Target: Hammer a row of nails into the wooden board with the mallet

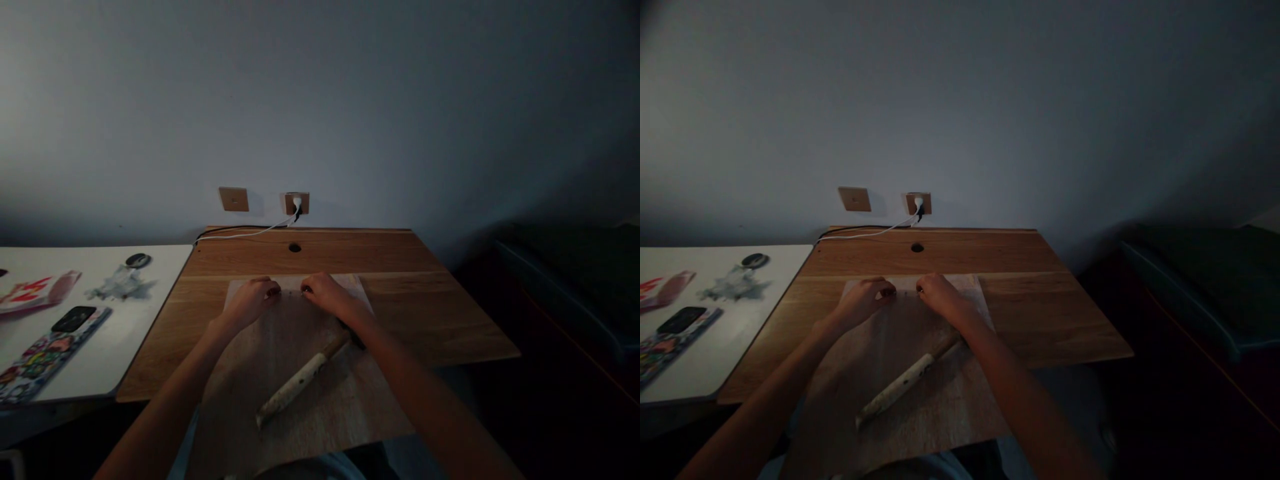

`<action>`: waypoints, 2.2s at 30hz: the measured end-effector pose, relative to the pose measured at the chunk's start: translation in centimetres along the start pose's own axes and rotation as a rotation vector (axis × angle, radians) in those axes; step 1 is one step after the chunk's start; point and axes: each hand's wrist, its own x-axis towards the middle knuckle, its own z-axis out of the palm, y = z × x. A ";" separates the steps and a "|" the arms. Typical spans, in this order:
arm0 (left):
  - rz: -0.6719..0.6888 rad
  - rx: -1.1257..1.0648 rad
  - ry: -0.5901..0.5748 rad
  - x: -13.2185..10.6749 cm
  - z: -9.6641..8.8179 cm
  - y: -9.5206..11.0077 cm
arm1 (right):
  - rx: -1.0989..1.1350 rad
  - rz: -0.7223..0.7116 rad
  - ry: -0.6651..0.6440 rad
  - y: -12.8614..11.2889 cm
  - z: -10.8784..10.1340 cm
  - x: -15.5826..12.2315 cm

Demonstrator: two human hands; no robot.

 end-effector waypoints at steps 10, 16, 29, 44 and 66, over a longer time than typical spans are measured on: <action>0.061 -0.018 0.014 -0.1 0.5 -0.3 | 0.015 0.020 0.006 0.3 1.4 0.5; 0.062 0.012 -0.012 0.1 0.5 0.0 | 0.019 -0.023 0.030 -0.3 0.5 0.3; 0.064 0.005 -0.076 0.1 -0.1 0.4 | 0.028 -0.038 0.001 -2.1 0.9 1.7; -0.003 0.119 -0.023 0.0 0.1 1.1 | -0.034 -0.072 -0.005 -2.1 1.7 1.7; -0.088 -0.022 0.044 -0.1 0.4 1.5 | -0.067 -0.131 -0.028 -1.8 1.4 1.6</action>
